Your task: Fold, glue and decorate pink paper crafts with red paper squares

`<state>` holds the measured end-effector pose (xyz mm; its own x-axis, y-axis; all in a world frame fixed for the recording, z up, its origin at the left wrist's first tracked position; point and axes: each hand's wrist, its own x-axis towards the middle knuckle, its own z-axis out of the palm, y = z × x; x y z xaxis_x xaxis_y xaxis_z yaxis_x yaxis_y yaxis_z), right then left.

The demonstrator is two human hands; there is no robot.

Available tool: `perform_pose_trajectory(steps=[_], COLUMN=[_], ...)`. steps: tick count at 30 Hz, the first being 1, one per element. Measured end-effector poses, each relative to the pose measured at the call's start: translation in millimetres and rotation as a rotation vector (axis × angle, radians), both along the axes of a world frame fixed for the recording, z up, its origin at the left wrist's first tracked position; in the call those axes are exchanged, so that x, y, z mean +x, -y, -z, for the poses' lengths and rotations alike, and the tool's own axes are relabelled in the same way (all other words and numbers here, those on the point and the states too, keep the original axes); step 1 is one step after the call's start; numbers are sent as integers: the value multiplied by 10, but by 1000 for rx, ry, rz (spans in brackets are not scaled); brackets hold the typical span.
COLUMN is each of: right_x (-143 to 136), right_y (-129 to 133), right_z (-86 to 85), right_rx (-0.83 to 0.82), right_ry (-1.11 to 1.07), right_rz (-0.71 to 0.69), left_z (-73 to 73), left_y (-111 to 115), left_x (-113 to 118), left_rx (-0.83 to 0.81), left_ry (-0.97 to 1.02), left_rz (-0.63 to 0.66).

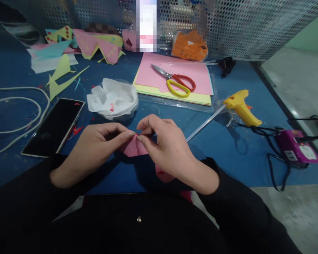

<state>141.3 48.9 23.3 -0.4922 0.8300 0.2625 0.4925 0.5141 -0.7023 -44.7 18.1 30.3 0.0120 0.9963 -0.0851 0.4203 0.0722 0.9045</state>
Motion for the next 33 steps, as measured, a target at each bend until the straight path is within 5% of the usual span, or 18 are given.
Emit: perform_pose_trajectory(steps=[33], right_x=[0], right_y=[7], right_z=[-2], right_rx=[-4], right_ry=[-17], right_rz=[4], left_z=[17], left_y=[-3], left_x=[-3], left_rx=[-22], left_ry=[85], left_rz=[14])
